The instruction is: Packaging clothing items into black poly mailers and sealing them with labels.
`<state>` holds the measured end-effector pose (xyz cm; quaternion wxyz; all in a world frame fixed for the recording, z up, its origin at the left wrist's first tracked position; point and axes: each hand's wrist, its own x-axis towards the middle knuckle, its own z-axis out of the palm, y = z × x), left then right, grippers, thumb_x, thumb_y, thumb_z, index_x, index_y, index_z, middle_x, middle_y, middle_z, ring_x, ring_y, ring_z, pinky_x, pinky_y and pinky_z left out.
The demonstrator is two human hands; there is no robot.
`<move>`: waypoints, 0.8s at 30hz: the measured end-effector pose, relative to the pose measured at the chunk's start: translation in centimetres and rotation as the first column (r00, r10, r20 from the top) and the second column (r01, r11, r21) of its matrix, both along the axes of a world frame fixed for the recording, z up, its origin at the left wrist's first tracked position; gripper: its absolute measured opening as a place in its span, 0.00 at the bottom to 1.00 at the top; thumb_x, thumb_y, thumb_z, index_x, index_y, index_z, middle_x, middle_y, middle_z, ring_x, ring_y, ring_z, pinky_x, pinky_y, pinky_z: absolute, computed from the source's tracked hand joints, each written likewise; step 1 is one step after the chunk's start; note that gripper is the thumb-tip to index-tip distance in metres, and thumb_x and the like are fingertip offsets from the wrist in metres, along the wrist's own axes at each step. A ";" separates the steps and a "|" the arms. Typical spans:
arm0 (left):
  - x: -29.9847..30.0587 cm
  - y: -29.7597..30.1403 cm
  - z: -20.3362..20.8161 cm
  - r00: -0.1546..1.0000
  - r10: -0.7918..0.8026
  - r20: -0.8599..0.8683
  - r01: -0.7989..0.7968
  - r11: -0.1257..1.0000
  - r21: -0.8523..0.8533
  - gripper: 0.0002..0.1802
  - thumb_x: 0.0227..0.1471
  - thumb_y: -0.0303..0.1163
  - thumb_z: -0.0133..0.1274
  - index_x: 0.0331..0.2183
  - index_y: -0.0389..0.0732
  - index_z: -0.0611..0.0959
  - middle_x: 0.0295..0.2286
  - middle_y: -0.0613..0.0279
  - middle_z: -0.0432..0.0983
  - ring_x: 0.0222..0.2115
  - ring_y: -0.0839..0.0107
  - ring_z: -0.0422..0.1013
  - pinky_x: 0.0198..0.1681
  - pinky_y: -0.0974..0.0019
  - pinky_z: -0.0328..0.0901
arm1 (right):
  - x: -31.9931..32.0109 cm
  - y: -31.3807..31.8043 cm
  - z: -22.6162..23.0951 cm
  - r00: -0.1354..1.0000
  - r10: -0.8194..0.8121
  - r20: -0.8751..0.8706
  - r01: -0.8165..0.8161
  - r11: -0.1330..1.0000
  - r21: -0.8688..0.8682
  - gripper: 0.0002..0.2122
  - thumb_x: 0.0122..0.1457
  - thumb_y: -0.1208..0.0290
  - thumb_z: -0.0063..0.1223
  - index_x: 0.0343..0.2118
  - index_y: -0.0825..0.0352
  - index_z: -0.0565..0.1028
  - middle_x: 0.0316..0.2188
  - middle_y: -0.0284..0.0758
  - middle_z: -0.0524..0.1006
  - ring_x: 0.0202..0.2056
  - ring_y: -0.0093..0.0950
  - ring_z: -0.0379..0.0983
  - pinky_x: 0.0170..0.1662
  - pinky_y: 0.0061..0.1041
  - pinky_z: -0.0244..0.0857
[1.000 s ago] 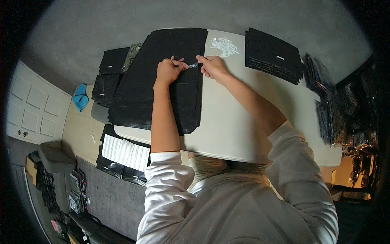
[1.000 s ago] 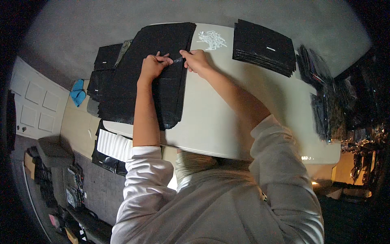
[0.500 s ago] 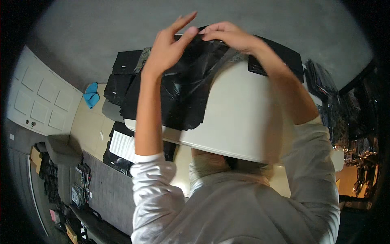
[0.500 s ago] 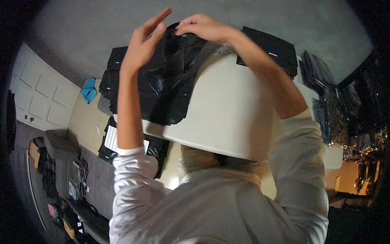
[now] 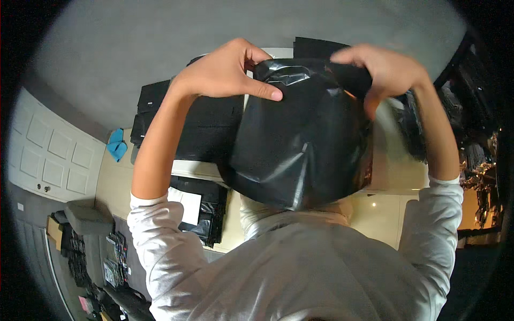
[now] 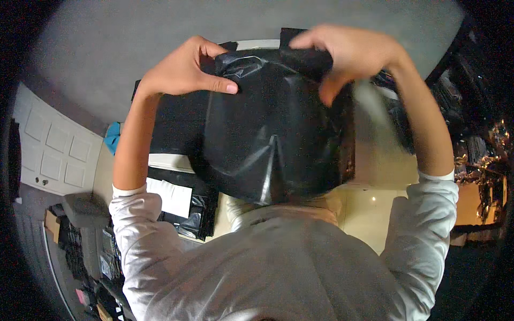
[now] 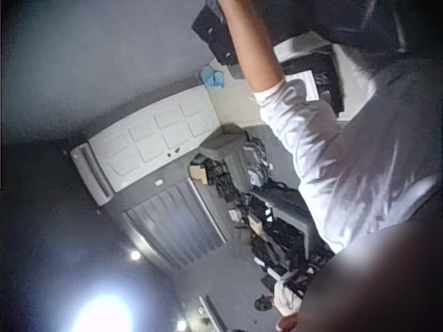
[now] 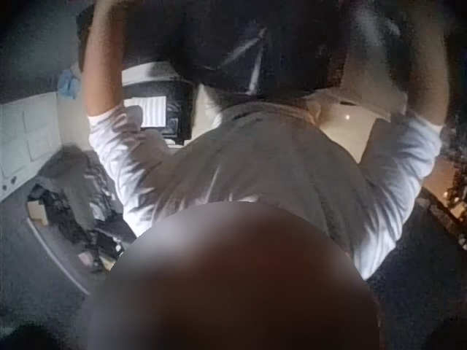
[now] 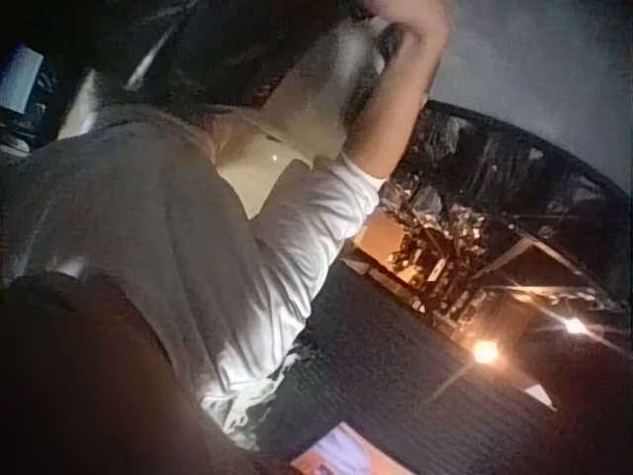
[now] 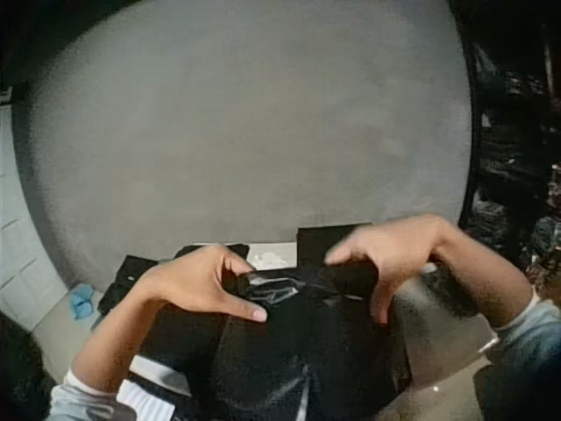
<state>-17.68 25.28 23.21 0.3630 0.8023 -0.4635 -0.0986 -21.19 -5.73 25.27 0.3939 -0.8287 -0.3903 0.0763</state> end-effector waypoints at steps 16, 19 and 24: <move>8.7 8.5 3.2 0.818 0.211 0.535 -0.567 0.452 0.689 0.25 0.37 0.42 0.73 0.32 0.32 0.87 0.25 0.47 0.82 0.28 0.56 0.78 0.33 0.55 0.70 | 6.2 -4.9 -0.8 0.939 -0.172 0.299 0.291 0.858 -0.423 0.15 0.43 0.72 0.73 0.31 0.74 0.80 0.23 0.39 0.80 0.25 0.27 0.74 0.31 0.30 0.67; 11.4 11.8 2.9 0.717 0.290 0.633 -0.678 0.501 0.538 0.22 0.38 0.42 0.72 0.35 0.37 0.88 0.27 0.50 0.83 0.31 0.54 0.79 0.35 0.53 0.71 | 9.2 -5.1 -1.8 0.895 -0.215 0.390 0.359 0.867 -0.346 0.16 0.45 0.70 0.71 0.34 0.75 0.81 0.24 0.43 0.81 0.27 0.33 0.76 0.36 0.32 0.69; 10.8 13.2 3.3 0.357 0.435 0.827 -0.848 0.523 0.091 0.15 0.46 0.39 0.66 0.38 0.47 0.88 0.31 0.53 0.83 0.34 0.51 0.79 0.37 0.52 0.72 | 11.6 -6.3 -4.0 0.546 -0.391 0.741 0.591 0.807 -0.009 0.16 0.54 0.67 0.66 0.40 0.73 0.81 0.33 0.47 0.81 0.33 0.39 0.78 0.42 0.34 0.71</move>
